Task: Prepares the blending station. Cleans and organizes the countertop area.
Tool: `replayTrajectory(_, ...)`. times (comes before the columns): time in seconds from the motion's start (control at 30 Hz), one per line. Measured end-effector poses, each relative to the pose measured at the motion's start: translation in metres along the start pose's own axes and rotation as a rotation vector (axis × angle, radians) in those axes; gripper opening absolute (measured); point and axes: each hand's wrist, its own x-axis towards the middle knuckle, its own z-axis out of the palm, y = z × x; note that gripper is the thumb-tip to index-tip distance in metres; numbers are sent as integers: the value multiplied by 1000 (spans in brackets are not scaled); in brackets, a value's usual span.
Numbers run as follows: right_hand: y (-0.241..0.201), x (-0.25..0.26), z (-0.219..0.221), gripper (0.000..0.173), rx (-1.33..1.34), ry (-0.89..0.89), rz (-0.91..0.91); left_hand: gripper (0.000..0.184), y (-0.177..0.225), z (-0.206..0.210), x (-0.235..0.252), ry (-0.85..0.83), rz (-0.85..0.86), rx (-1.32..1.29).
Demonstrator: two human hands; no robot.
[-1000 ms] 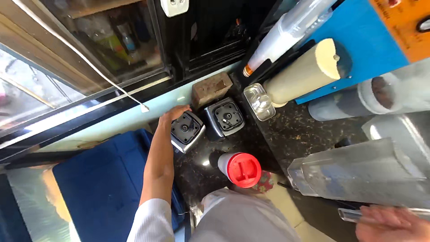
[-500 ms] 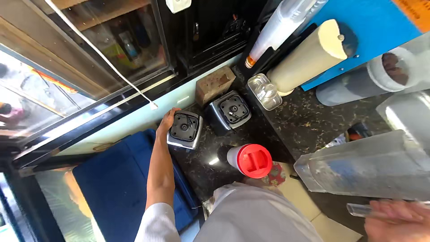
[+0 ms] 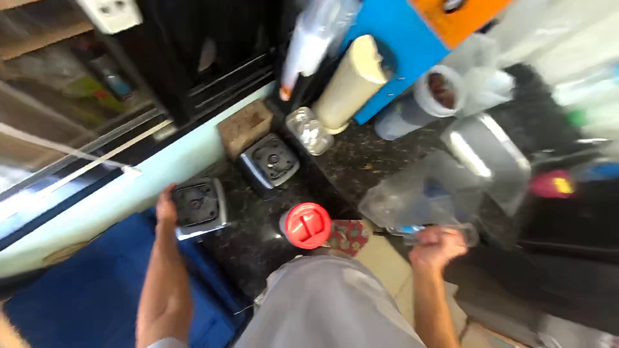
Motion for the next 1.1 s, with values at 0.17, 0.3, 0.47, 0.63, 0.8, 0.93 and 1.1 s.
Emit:
replayTrajectory(0.17, 46, 27, -13, 26, 67, 9, -42, 58, 49, 20, -59, 224, -202, -34)
replayTrajectory(0.3, 67, 44, -5, 25, 42, -31, 15, 61, 16, 17, -66, 303, -149, -159)
replayTrajectory(0.47, 80, 69, 22, 24, -42, 26, 42, 67, -37, 15, -100, 404, -287, -455)
replayTrajectory(0.63, 88, 84, 39, 21, -12, 118, 105, 57, -67, 40, -146, 420, -284, -513)
replayTrajectory(0.8, 97, 92, 38, 23, -1, 103, 100, 55, -70, 57, -169, 510, -287, -605)
replayTrajectory(0.93, 102, 93, 33, 23, -18, 48, 71, 49, -72, 77, -185, 675, -418, -766)
replayTrajectory(1.1, 96, 84, 23, 30, -252, 9, 2, 41, -71, 138, -220, 633, -875, -618)
